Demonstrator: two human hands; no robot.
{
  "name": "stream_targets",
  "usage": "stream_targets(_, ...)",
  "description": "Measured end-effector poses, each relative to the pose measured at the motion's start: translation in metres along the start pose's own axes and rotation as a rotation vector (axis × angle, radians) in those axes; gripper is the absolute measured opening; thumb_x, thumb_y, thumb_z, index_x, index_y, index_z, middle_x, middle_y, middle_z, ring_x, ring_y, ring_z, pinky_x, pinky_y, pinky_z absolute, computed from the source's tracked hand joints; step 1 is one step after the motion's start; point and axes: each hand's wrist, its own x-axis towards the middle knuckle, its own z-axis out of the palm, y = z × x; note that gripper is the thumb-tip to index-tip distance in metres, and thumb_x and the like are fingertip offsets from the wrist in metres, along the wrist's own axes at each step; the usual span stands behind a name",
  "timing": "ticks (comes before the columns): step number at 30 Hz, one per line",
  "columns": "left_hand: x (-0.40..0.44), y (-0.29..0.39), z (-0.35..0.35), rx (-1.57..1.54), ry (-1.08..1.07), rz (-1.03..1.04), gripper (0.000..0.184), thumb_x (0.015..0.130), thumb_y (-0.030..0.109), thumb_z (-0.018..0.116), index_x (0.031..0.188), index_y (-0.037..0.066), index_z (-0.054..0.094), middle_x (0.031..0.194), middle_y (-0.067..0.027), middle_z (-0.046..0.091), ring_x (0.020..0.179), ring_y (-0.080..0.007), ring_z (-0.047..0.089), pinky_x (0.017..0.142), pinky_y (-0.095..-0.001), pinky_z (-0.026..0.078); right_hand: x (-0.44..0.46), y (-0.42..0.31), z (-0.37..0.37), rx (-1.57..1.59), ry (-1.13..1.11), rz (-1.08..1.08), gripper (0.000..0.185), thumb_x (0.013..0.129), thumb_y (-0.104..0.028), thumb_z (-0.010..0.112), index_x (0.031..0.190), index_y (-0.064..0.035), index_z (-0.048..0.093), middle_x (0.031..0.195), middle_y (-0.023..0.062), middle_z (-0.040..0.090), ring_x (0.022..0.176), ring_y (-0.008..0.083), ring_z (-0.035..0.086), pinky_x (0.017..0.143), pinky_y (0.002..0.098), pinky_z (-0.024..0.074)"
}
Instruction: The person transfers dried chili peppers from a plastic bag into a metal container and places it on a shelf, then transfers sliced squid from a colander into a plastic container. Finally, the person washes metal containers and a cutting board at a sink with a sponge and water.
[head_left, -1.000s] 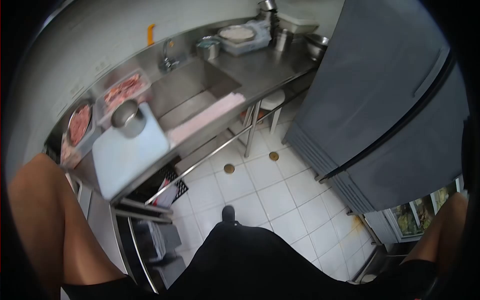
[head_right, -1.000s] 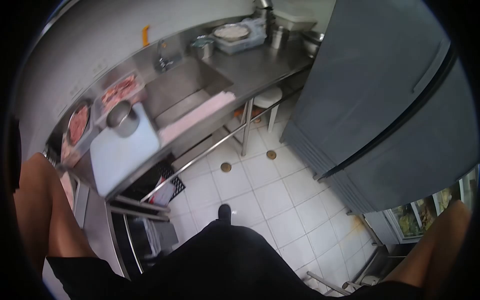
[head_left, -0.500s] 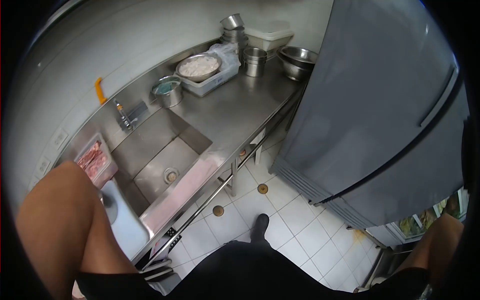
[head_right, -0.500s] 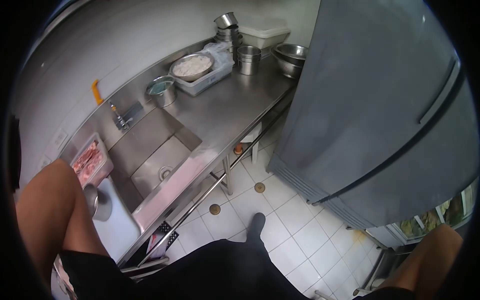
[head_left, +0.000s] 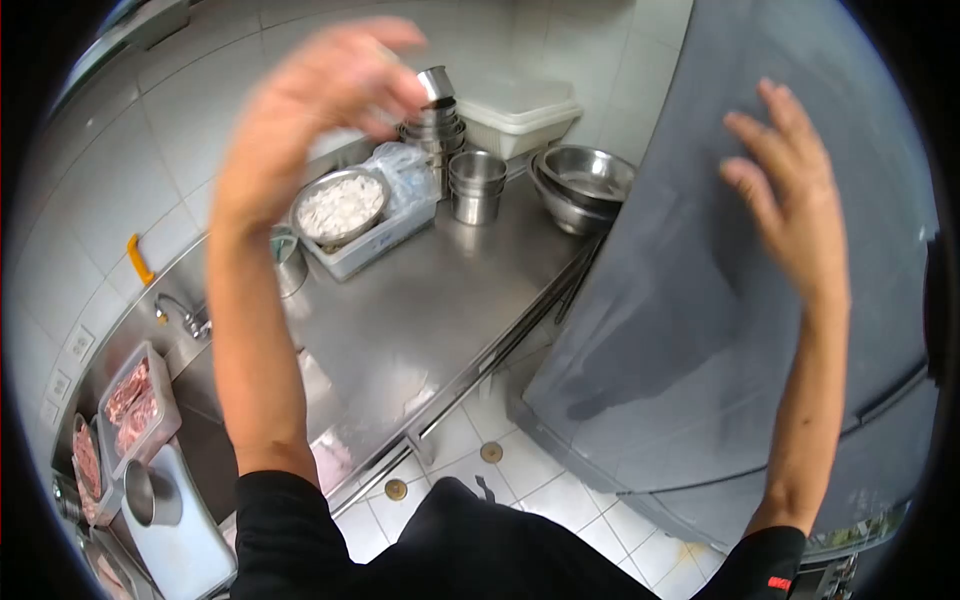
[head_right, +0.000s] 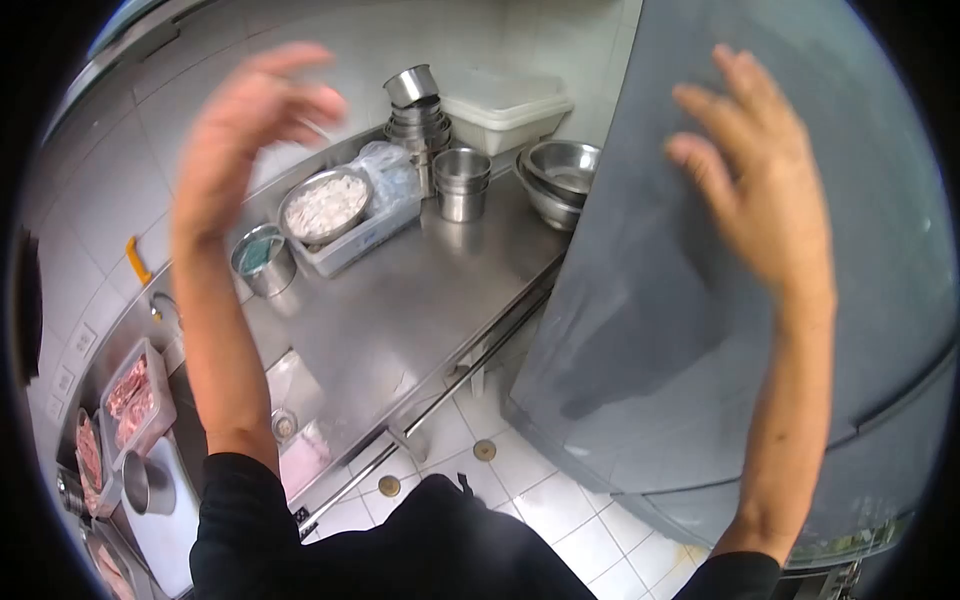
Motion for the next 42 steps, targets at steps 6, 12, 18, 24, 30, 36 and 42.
stream_targets(6, 0.144, -0.231, 0.075, 0.226, -0.292, -0.606, 0.085, 0.084, 0.057, 0.071, 0.149, 0.009, 0.044, 0.122, -0.0149, 0.065, 0.096, -0.0217, 0.067, 0.077, -0.0347, 0.055, -0.023, -0.028, 0.067, -0.107, -0.159, -0.001, 0.035, 0.079, -0.024, 0.074, 0.113, -0.0168, 0.072, 0.145, 0.0129, 0.053, 0.141, 0.0341, 0.042, 0.120, 0.0538, 0.0219)
stream_targets(12, 0.295, -0.416, 0.134, 0.365, 0.036, -0.681, 0.095, 0.081, 0.050, 0.075, 0.155, 0.009, 0.031, 0.129, -0.0212, 0.063, 0.110, -0.0318, 0.065, 0.087, -0.0440, 0.055, -0.045, -0.030, 0.096, -0.304, -0.182, 0.007, 0.022, 0.089, -0.036, 0.065, 0.105, -0.0242, 0.074, 0.139, 0.0112, 0.060, 0.138, 0.0373, 0.046, 0.120, 0.0571, 0.0197)
stream_targets(18, 0.348, -0.464, 0.193, 0.618, 0.068, -0.735, 0.083, 0.079, 0.037, 0.080, 0.147, 0.006, 0.042, 0.158, -0.0380, 0.005, 0.135, -0.0624, 0.032, 0.105, -0.0505, 0.047, -0.046, -0.025, 0.093, -0.386, -0.174, -0.082, 0.020, 0.095, -0.034, 0.064, 0.112, -0.0307, 0.073, 0.136, 0.0113, 0.061, 0.137, 0.0368, 0.045, 0.117, 0.0558, 0.0239)
stream_targets(24, 0.377, -0.514, 0.199, 0.628, 0.326, -0.464, 0.047, 0.083, 0.022, 0.077, 0.122, 0.001, 0.061, 0.157, -0.0345, 0.016, 0.129, -0.0569, 0.042, 0.101, -0.0499, 0.050, -0.055, -0.027, 0.085, -0.415, -0.297, -0.090, 0.033, 0.096, -0.034, 0.062, 0.129, -0.0378, 0.063, 0.153, 0.0089, 0.046, 0.148, 0.0415, 0.026, 0.121, 0.0604, 0.0096)
stream_targets(30, 0.369, -0.437, 0.161, 0.640, 0.444, -0.064, 0.040, 0.081, 0.026, 0.078, 0.105, -0.001, 0.061, 0.148, -0.0279, 0.041, 0.124, -0.0452, 0.054, 0.101, -0.0454, 0.048, -0.052, -0.028, 0.092, -0.364, -0.211, -0.032, 0.023, 0.096, -0.038, 0.061, 0.118, -0.0377, 0.070, 0.147, 0.0078, 0.053, 0.146, 0.0369, 0.034, 0.122, 0.0566, 0.0110)
stream_targets(36, 0.205, -0.296, 0.120, 0.603, 0.509, 0.148, 0.031, 0.080, 0.014, 0.079, 0.090, 0.000, 0.052, 0.150, -0.0228, 0.044, 0.132, -0.0429, 0.048, 0.101, -0.0440, 0.047, -0.064, -0.033, 0.087, -0.105, -0.116, 0.068, 0.023, 0.093, -0.043, 0.061, 0.101, -0.0243, 0.072, 0.130, 0.0130, 0.066, 0.135, 0.0376, 0.050, 0.120, 0.0549, 0.0202)
stream_targets(42, -0.033, -0.170, 0.097, 0.892, 0.549, 0.038, 0.034, 0.071, 0.000, 0.082, 0.083, 0.004, 0.050, 0.149, -0.0268, 0.043, 0.139, -0.0458, 0.041, 0.112, -0.0511, 0.037, -0.095, -0.048, 0.098, 0.546, -0.001, 0.027, 0.019, 0.086, -0.027, 0.068, 0.100, -0.0164, 0.074, 0.124, 0.0163, 0.067, 0.113, 0.0386, 0.064, 0.110, 0.0537, 0.0357)
